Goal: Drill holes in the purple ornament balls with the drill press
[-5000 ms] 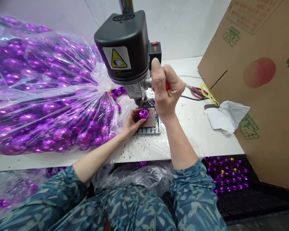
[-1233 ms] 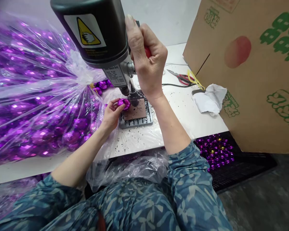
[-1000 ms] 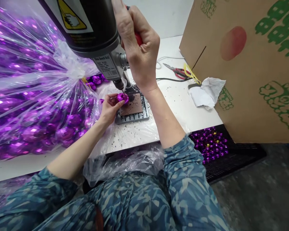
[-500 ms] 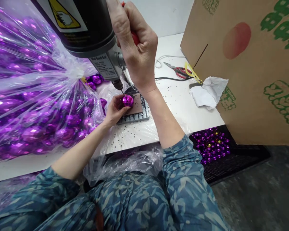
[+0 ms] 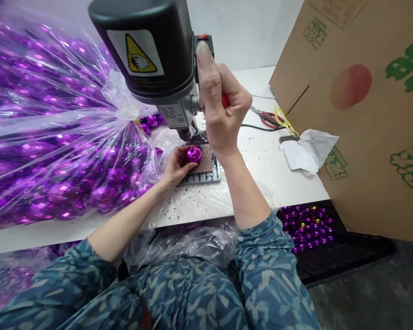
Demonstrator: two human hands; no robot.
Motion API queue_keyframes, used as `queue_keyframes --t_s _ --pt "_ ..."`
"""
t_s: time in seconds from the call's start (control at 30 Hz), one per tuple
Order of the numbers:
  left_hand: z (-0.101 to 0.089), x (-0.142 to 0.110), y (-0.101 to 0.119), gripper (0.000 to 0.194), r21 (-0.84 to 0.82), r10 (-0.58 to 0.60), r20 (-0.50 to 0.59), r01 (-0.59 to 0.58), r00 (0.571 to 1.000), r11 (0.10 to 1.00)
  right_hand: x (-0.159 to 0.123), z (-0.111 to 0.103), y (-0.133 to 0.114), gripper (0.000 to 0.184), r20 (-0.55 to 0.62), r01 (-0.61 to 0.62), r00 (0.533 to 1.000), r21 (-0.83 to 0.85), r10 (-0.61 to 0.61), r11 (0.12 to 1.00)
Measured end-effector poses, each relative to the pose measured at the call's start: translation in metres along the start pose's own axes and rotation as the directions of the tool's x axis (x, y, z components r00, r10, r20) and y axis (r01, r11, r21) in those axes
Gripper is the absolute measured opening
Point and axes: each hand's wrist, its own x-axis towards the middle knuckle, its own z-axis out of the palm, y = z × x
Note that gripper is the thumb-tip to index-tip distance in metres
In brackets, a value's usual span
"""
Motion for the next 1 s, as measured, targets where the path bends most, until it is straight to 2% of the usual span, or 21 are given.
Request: queue_keyframes --t_s 0.27,0.5,0.77,1.0 --pt "0.004 -0.001 0.007 0.058 -0.005 -0.021 -0.026 0.021 0.999 1.0 -0.011 -0.004 -0.001 0.064 -0.043 0.012 0.999 -0.123 -0.018 0.992" --pt "0.004 0.0 0.008 0.056 0.003 -0.031 -0.026 0.031 0.999 1.0 -0.014 -0.007 0.003 0.061 -0.031 0.098 0.995 0.083 -0.096 0.992" --pt "0.006 0.001 0.01 0.054 0.015 -0.018 -0.031 0.019 0.999 1.0 -0.024 -0.013 0.018 0.059 -0.044 0.256 0.967 0.094 -0.253 0.962" --pt "0.007 0.001 0.007 0.054 0.004 -0.022 -0.043 0.022 0.999 1.0 -0.025 -0.014 0.029 0.065 -0.089 0.309 0.949 0.071 -0.303 0.948"
